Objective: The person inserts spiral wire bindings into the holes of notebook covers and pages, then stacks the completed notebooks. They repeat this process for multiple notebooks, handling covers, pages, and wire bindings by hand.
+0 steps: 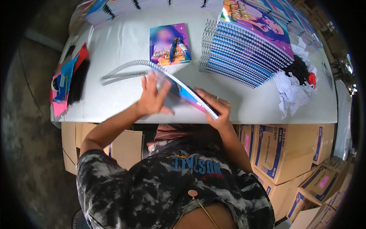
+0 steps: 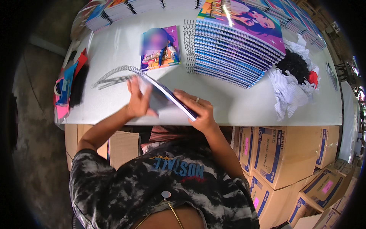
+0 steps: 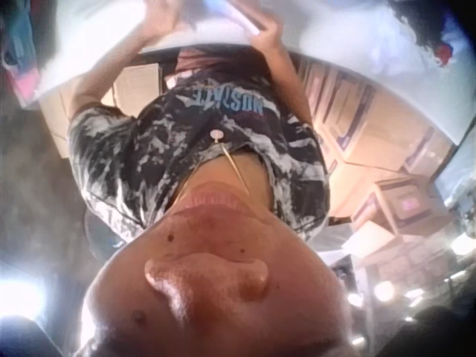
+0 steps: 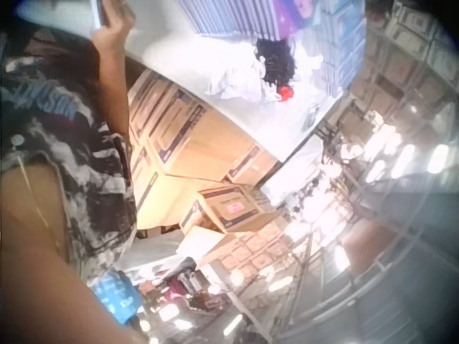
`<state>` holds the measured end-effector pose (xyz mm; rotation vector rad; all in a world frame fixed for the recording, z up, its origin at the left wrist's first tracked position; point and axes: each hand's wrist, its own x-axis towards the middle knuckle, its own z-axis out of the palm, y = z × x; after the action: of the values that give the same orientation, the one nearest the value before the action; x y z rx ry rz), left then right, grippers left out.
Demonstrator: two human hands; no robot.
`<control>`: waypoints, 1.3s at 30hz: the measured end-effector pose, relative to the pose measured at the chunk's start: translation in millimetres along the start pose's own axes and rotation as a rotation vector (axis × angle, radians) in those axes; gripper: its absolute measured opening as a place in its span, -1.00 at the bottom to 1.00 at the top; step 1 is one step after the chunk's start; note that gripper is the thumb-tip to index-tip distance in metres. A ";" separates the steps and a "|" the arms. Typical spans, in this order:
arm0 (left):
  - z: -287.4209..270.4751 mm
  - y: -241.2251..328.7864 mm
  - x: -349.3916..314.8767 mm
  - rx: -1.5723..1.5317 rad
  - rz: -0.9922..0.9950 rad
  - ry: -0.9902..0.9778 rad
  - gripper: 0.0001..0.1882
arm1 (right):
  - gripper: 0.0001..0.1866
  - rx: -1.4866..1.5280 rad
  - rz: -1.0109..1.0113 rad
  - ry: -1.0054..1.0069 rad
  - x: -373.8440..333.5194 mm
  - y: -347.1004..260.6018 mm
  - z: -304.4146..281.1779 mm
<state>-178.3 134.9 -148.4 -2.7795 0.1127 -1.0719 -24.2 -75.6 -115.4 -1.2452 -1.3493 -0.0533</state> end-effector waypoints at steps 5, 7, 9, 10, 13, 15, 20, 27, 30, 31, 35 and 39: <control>-14.6 0.0 30.2 0.030 -0.090 0.241 0.06 | -0.69 0.102 -0.001 -0.117 -4.2 -7.9 -1.4; -6.9 1.9 29.5 -0.091 -0.207 0.195 0.06 | -0.70 0.063 -0.004 -0.096 -0.3 -11.2 6.1; 17.8 26.8 -13.3 -0.205 -0.037 0.141 0.08 | -0.70 0.076 0.019 -0.047 -2.7 -3.6 1.5; -0.5 30.1 -12.2 -0.046 0.180 -0.151 0.03 | -0.70 0.069 0.038 -0.005 -1.1 -0.3 -1.0; -31.6 -5.3 52.3 0.142 -0.051 0.299 0.02 | -0.65 0.052 0.003 -0.079 1.3 -7.1 -2.0; -37.0 -11.1 71.6 0.007 -0.262 0.358 0.07 | -0.65 0.083 0.046 -0.089 0.5 -12.3 1.0; -8.8 34.2 18.9 -0.015 0.284 -0.083 0.03 | -0.63 0.001 0.053 0.022 -4.7 2.7 -0.8; -8.1 26.5 48.9 -0.169 -0.150 0.055 0.14 | -0.59 0.048 0.034 -0.020 0.6 -2.8 7.5; -24.0 40.4 50.5 -0.211 0.216 0.077 -0.07 | -0.56 0.053 0.060 -0.001 3.1 4.7 5.2; -31.3 31.3 69.0 -0.074 0.265 0.273 -0.08 | -0.56 0.060 0.072 -0.038 4.1 -3.7 6.0; -8.9 14.7 69.0 -0.113 -0.173 0.357 0.07 | -0.55 0.046 0.060 -0.048 -0.8 -6.8 14.1; 0.6 66.3 39.7 -0.306 0.189 0.209 0.09 | -0.51 -0.006 0.008 0.031 0.7 4.9 9.3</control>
<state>-149.4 64.7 -134.3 -2.8272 0.5993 -1.3918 -27.2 -66.8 -120.4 -1.2499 -1.3179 -0.0711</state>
